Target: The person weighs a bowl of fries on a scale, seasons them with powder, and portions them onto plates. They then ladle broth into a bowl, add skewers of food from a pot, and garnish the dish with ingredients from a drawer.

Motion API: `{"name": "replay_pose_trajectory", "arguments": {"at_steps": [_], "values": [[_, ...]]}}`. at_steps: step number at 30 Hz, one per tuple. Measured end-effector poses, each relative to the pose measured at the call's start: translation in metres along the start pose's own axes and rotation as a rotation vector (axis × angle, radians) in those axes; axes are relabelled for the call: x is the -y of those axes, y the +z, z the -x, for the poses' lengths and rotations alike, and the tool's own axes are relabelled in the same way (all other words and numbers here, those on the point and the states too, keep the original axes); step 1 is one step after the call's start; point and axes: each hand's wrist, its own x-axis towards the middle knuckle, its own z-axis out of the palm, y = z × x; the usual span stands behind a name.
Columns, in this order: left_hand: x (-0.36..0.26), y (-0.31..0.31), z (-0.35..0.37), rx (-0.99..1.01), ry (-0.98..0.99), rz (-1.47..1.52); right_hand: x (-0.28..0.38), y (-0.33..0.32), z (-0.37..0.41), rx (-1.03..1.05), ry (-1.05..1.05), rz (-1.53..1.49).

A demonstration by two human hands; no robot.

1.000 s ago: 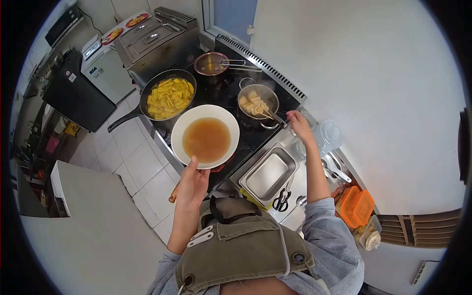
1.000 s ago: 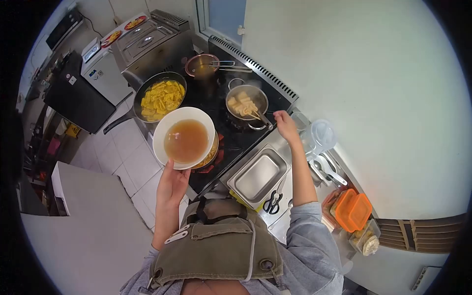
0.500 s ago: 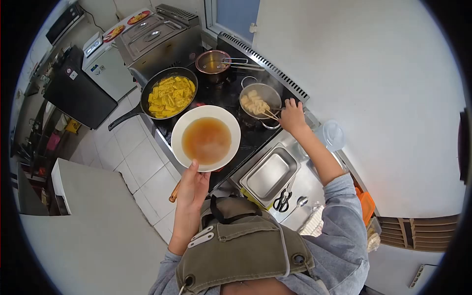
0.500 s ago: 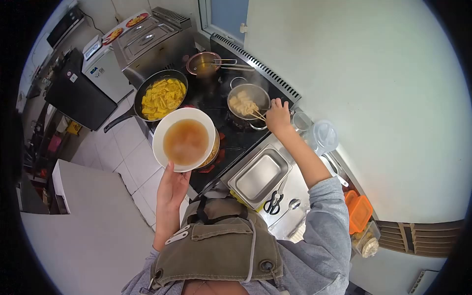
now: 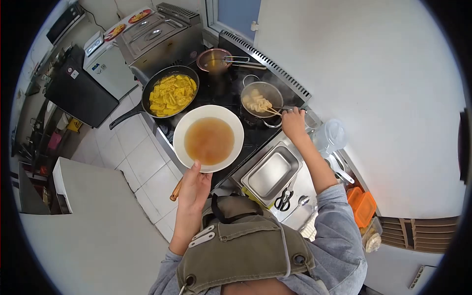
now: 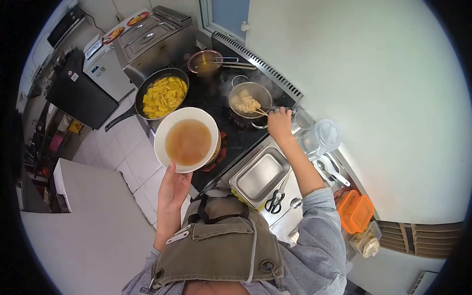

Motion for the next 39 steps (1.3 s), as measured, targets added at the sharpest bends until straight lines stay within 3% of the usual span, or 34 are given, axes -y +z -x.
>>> {"name": "replay_pose_trajectory", "arguments": {"at_steps": [7,20,30,39], "values": [[0.003,0.001,-0.004,0.028,-0.011,-0.014,-0.005,-0.02,0.01,-0.242,0.009,-0.141],[0.016,0.004,-0.027,0.023,-0.065,0.018,-0.031,-0.08,0.026,-0.308,0.019,-0.109],[0.046,-0.004,-0.082,0.086,-0.162,-0.018,-0.049,-0.127,0.023,-0.359,0.038,-0.097],[0.075,0.004,-0.136,0.02,-0.21,-0.072,-0.062,-0.165,0.021,-0.386,0.054,-0.042]]}}
